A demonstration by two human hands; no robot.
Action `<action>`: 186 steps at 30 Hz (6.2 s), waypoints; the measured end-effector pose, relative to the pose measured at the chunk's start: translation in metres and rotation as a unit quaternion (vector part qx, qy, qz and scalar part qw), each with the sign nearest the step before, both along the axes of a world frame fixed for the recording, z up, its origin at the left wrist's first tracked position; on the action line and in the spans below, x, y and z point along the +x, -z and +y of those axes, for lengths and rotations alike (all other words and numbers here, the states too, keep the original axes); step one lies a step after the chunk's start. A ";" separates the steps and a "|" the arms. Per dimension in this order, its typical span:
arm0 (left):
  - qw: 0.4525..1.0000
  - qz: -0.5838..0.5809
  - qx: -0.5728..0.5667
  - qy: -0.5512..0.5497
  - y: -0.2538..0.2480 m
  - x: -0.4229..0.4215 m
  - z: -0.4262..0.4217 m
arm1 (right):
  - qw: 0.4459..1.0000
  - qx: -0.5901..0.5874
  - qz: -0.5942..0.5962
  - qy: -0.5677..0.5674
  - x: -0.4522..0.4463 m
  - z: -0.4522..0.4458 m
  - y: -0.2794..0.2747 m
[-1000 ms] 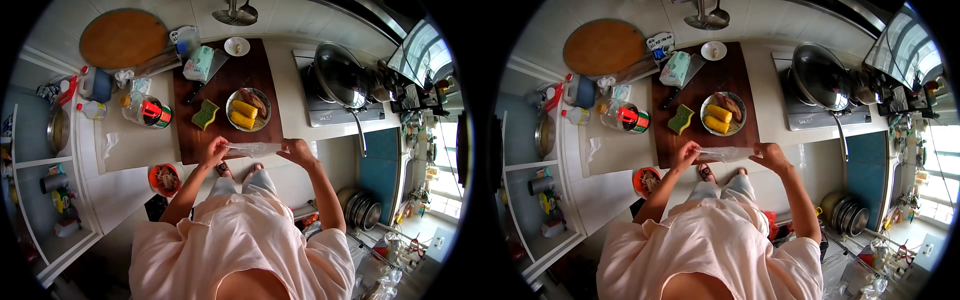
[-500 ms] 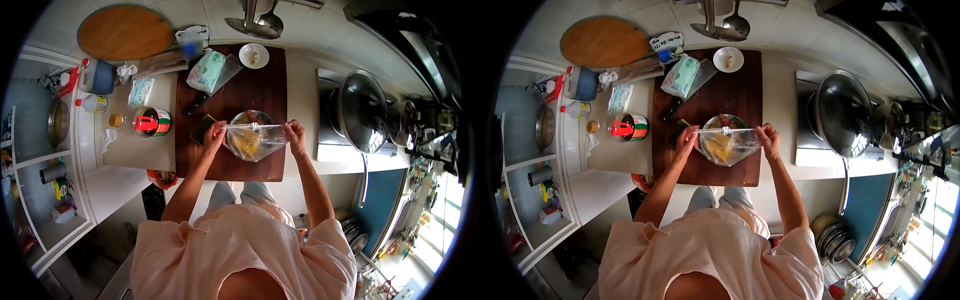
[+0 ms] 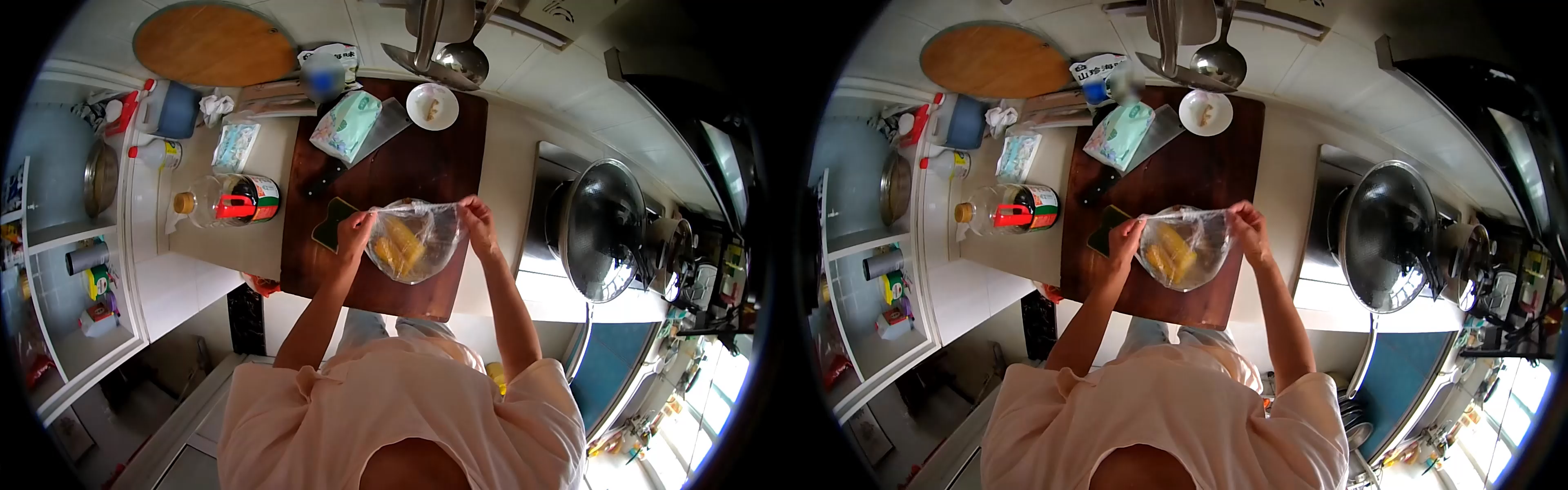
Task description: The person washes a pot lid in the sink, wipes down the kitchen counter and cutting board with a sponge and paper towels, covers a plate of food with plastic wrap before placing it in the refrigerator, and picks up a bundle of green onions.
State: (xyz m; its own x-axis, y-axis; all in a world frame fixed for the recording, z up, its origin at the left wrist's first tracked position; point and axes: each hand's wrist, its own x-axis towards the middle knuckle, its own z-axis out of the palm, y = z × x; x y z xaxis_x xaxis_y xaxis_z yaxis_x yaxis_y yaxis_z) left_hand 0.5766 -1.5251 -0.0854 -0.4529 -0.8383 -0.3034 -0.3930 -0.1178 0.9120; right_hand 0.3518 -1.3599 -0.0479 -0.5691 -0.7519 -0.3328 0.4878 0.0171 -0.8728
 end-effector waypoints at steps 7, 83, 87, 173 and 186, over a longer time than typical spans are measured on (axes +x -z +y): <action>0.989 -0.005 0.006 -0.148 0.008 -0.026 0.002 | 0.990 0.100 0.095 0.035 -0.002 -0.035 0.031; 0.485 0.400 -0.195 -0.753 -0.181 1.358 -0.154 | 0.793 -0.065 0.214 -0.566 1.234 -0.524 -0.122; 0.525 0.415 -0.170 -0.724 -0.174 1.466 -0.243 | 0.826 -0.097 0.230 -0.506 1.335 -0.595 -0.123; 0.568 0.102 0.482 0.659 -0.214 1.235 -1.455 | 0.135 0.177 0.443 0.869 1.882 -1.444 -0.346; 0.516 0.061 0.478 0.708 -0.284 1.224 -1.288 | 0.042 0.053 0.304 0.950 2.012 -1.229 -0.328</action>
